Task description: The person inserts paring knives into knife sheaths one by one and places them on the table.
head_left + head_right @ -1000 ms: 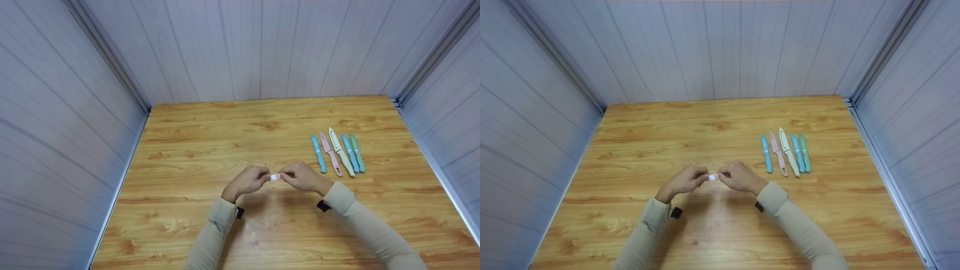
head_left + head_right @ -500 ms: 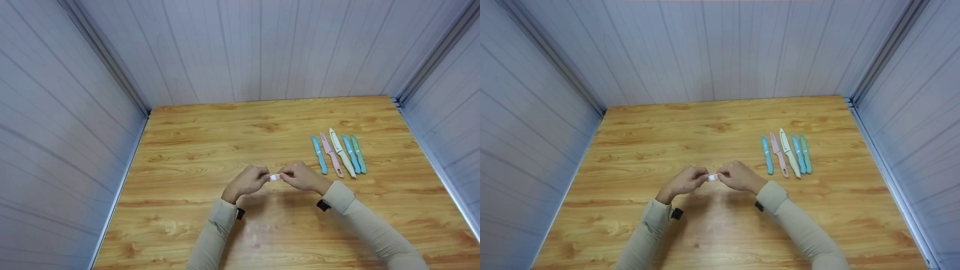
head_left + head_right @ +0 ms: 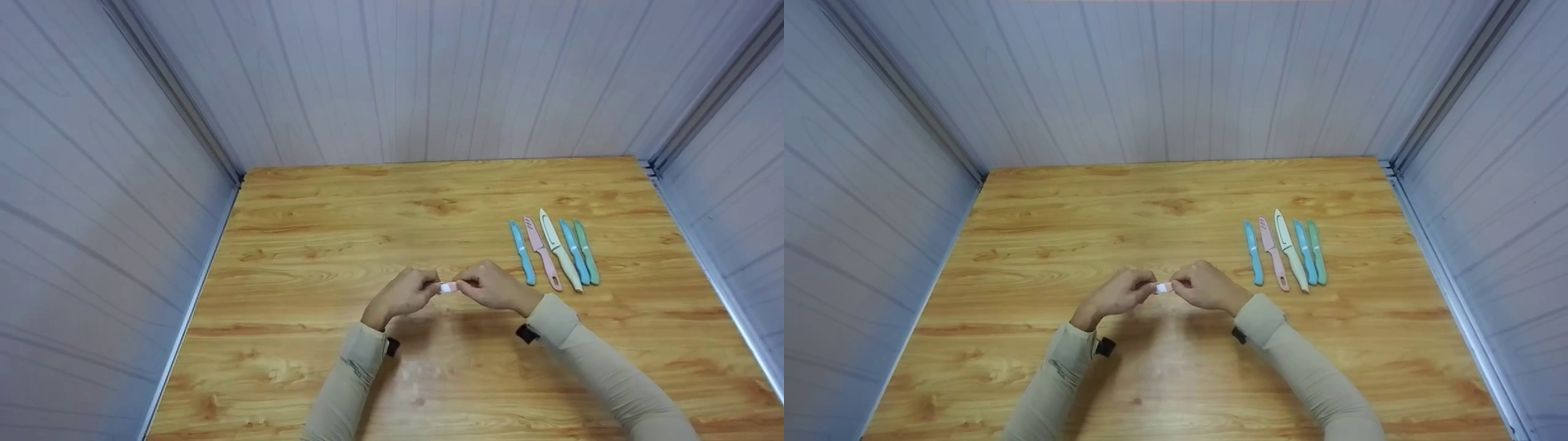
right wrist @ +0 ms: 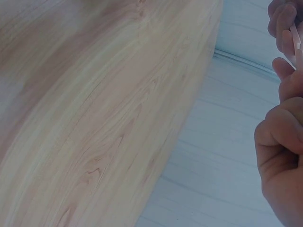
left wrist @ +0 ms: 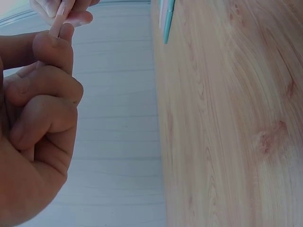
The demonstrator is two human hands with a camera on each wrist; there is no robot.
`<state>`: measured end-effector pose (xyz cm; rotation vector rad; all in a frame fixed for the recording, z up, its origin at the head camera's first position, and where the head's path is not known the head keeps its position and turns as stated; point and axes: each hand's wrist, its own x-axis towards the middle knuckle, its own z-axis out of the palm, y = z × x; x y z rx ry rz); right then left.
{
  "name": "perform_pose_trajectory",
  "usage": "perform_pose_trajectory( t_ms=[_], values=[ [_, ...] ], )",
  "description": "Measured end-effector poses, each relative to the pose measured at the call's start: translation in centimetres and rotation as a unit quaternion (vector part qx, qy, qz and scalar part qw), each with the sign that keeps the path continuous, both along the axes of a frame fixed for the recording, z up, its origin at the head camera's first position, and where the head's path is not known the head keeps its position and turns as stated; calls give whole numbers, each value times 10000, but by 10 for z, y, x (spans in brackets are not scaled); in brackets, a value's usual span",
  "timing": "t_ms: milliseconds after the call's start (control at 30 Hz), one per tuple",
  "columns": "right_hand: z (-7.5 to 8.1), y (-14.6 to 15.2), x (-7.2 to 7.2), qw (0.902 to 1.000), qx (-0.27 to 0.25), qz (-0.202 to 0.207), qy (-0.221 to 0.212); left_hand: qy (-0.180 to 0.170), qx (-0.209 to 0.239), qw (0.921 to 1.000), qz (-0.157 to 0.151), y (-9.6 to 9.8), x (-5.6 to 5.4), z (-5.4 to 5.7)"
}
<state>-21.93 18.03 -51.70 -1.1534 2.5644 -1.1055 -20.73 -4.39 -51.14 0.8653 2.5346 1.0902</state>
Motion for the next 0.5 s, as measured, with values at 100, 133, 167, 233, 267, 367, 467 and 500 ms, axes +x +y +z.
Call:
perform_pose_trajectory(
  t_ms=[100, 133, 167, 233, 267, 367, 467, 500],
  values=[
    [1, -1, 0, 10000, -1, 59, -15, 4, 59, 10000, -45, 1, 0, 0],
    [1, -2, 0, 10000, 6, 74, -23, 3, 72, 10000, -55, 1, 0, 0],
    [1, -2, 0, 9999, -11, 102, -36, 12, 74, 10000, -64, 2, 0, 0],
    [2, -2, 0, 9999, -48, 130, -30, 37, 60, 9999, -83, 2, 0, 0],
    [2, -3, 0, 9999, -84, 133, -28, 50, 53, 9999, -78, 2, 0, -1],
    [1, -3, 0, 9998, -166, 135, 33, 101, 7, 9999, -61, 3, -1, -2],
    [0, -3, 0, 9997, -177, 134, 84, 175, -10, 9998, -44, 4, -1, -2],
    [-1, -3, -1, 9997, -154, 141, 113, 178, -9, 9998, -52, 4, -1, -3]
  ],
)
